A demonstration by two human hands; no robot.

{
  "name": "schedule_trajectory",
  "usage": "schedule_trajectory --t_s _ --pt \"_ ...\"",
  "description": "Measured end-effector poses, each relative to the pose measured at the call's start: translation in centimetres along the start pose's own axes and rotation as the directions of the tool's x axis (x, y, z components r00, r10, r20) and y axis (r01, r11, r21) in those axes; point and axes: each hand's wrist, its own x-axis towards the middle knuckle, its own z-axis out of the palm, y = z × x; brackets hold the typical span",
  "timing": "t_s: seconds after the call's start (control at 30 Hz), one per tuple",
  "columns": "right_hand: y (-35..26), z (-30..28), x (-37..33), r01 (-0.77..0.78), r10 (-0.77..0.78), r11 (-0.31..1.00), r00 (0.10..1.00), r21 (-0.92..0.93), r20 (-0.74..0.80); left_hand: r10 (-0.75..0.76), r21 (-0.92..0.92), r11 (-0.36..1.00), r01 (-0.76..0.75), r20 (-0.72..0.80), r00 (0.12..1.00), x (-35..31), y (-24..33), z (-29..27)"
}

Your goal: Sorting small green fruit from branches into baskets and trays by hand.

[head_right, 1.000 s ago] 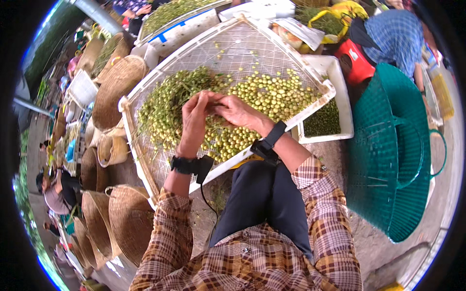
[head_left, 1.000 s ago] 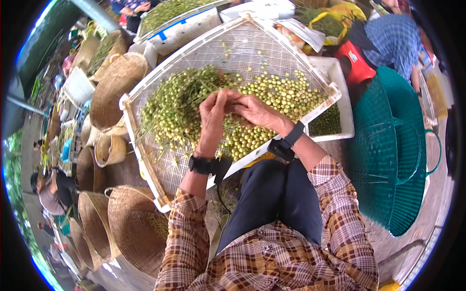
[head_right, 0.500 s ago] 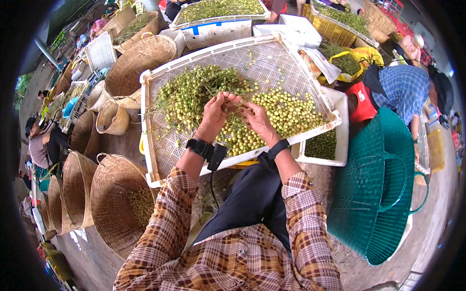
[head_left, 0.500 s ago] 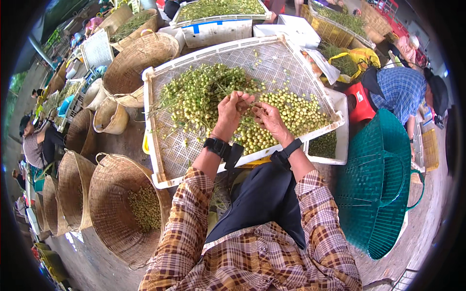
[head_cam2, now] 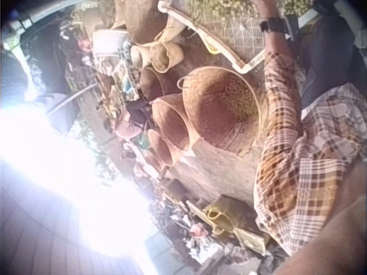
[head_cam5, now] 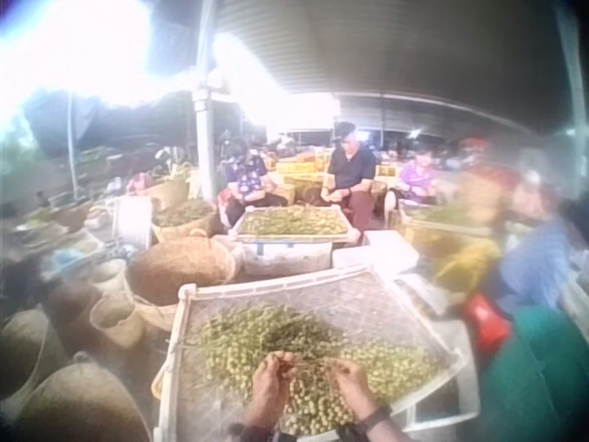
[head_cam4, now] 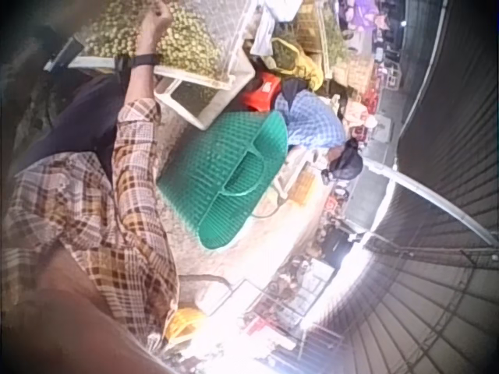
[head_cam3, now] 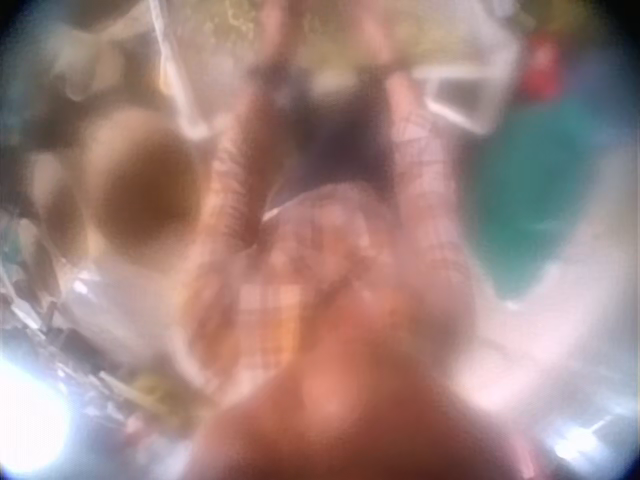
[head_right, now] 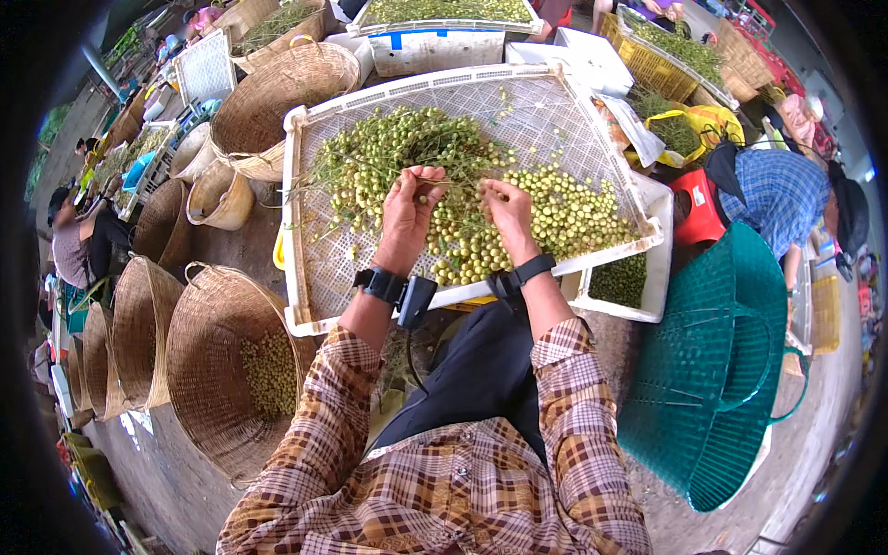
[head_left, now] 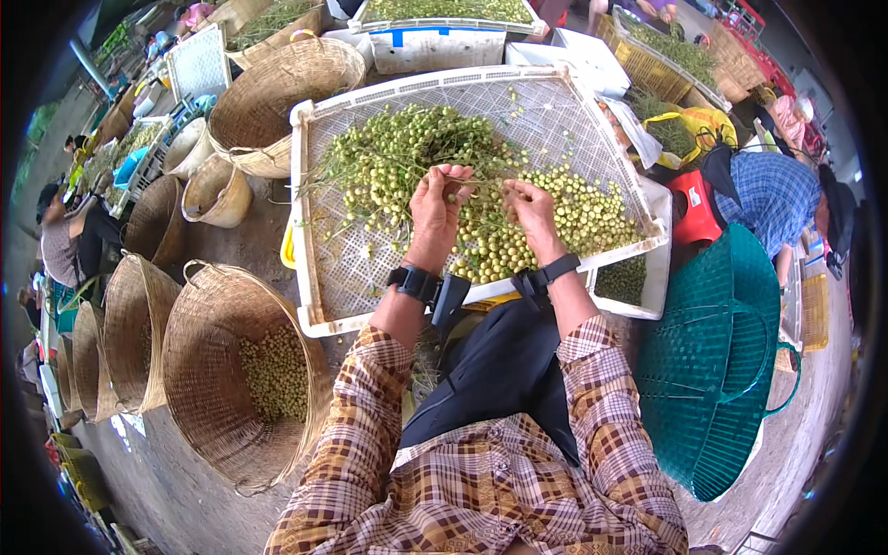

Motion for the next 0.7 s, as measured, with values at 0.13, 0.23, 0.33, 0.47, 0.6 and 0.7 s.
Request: schedule_trajectory --t_s 0.13,0.23,0.33,0.47,0.6,0.7 --pt "0.0 0.1 -1.0 0.455 -0.414 0.604 0.881 -0.654 0.230 0.022 -0.028 0.999 -0.023 -0.020 1.000 -0.1 1.2 -0.6" --pt "-2.1 2.0 -2.7 0.324 -0.245 0.901 0.929 -0.290 0.277 0.036 -0.040 0.998 -0.038 -0.046 0.998 -0.3 2.1 -1.2" --pt "-4.8 4.1 -3.9 0.070 -0.098 0.992 0.950 0.102 0.297 0.017 -0.053 0.998 -0.016 0.011 1.000 -0.7 2.1 -1.4" --pt "-4.8 3.2 -3.6 -0.007 -0.056 0.973 0.962 0.232 0.266 -0.038 -0.048 0.998 0.038 0.006 0.999 -1.3 1.7 -0.4" --pt "-5.3 3.5 -4.9 -0.043 -0.038 0.973 0.938 0.227 0.343 -0.015 -0.033 0.999 0.015 0.006 1.000 -1.2 3.2 -1.8" --pt "-5.5 3.4 -6.2 -0.134 0.035 0.938 0.955 0.319 0.296 0.034 -0.079 0.996 -0.035 -0.022 0.999 -1.1 4.0 -2.5"
